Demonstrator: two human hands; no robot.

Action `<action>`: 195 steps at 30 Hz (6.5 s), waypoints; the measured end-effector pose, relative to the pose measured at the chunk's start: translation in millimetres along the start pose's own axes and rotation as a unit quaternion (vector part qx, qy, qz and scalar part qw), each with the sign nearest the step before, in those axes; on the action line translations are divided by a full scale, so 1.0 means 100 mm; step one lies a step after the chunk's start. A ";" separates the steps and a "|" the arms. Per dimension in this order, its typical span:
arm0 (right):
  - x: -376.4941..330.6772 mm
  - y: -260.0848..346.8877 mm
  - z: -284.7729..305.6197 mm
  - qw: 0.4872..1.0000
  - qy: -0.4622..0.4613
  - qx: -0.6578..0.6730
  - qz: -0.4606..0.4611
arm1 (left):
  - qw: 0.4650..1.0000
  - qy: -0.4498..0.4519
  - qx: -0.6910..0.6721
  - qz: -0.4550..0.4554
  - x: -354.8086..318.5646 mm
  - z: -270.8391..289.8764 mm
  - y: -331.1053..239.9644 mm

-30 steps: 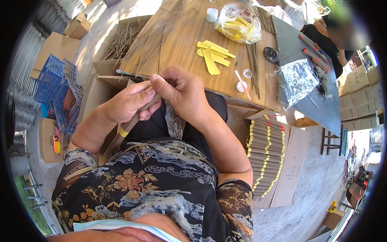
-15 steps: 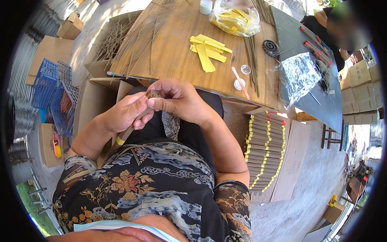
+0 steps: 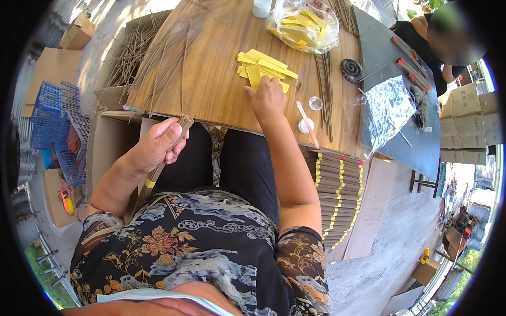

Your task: The person gathers thin wooden sticks, aligns them into a bundle, and wraps the ends with yellow paper strips. They use a small brush to apply adhesive to the paper before securing the bundle.

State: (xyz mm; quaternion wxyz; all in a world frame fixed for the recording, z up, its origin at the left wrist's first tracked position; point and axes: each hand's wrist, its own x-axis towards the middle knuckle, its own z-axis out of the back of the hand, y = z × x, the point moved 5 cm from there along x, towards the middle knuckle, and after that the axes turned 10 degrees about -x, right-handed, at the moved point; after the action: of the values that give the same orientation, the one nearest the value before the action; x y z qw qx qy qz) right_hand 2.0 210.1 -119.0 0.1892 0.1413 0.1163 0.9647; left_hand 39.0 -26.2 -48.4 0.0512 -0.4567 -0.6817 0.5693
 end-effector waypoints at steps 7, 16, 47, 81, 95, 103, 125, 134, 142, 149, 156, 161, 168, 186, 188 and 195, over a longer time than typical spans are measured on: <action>0.12 0.01 -0.15 0.995 0.054 -0.065 0.046 | 1.000 -0.011 -0.021 -0.018 -0.05 0.20 -0.08; 0.15 0.03 -0.06 0.993 -0.026 -0.047 0.105 | 0.998 -0.008 -0.027 -0.060 -0.10 0.25 -0.16; -0.79 0.84 0.93 0.866 0.209 0.448 0.082 | 0.983 0.038 -0.109 -0.139 -0.16 0.00 -0.56; -1.10 0.94 1.43 0.783 0.269 0.560 0.023 | 0.988 0.009 0.046 -0.149 -0.52 -0.49 -0.33; -1.07 0.98 1.37 0.799 0.264 0.539 0.028 | 0.990 0.004 0.033 -0.140 -0.49 -0.44 -0.25; -1.03 0.97 1.39 0.822 0.283 0.492 0.032 | 0.991 0.026 -0.007 -0.131 -0.48 -0.44 -0.22; -0.95 0.91 1.40 0.835 0.288 0.462 0.081 | 0.991 0.030 -0.067 -0.112 -0.45 -0.48 -0.22; -0.93 0.89 1.32 0.806 0.316 0.493 0.087 | 0.994 0.025 -0.058 -0.092 -0.45 -0.49 -0.22; -0.89 0.88 1.41 0.885 0.135 0.430 0.117 | 0.987 -0.031 0.019 -0.154 -0.46 -0.47 -0.21; -1.04 0.92 1.50 0.901 0.185 0.384 0.083 | 0.962 -0.074 0.151 -0.217 -0.54 -0.53 -0.24; -1.14 0.87 1.23 0.791 0.275 0.543 0.060 | 0.963 -0.038 0.140 -0.227 -0.53 -0.57 -0.20; -1.16 0.96 1.32 0.678 0.312 0.655 0.116 | 0.975 0.052 0.035 -0.212 -0.50 -0.61 -0.17; -1.13 0.94 1.36 0.615 0.365 0.680 0.160 | 0.980 0.125 -0.104 -0.113 -0.48 -0.65 -0.14; -0.94 0.84 1.48 0.710 0.380 0.531 0.263 | 0.969 0.173 -0.174 0.026 -0.38 -0.70 0.05; -0.93 0.84 1.55 0.723 0.357 0.516 0.290 | 0.966 0.183 -0.179 0.025 -0.41 -0.71 0.04; -0.88 0.89 1.68 0.763 0.304 0.446 0.356 | 0.958 0.193 -0.211 0.020 -0.42 -0.72 0.00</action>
State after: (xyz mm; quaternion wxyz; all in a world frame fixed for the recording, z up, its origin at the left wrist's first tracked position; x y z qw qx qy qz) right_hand 104.2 123.3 42.4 -0.2977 -0.0602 0.5259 0.7944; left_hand 105.9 -1.6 -4.7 0.0730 -0.5721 -0.7541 0.3141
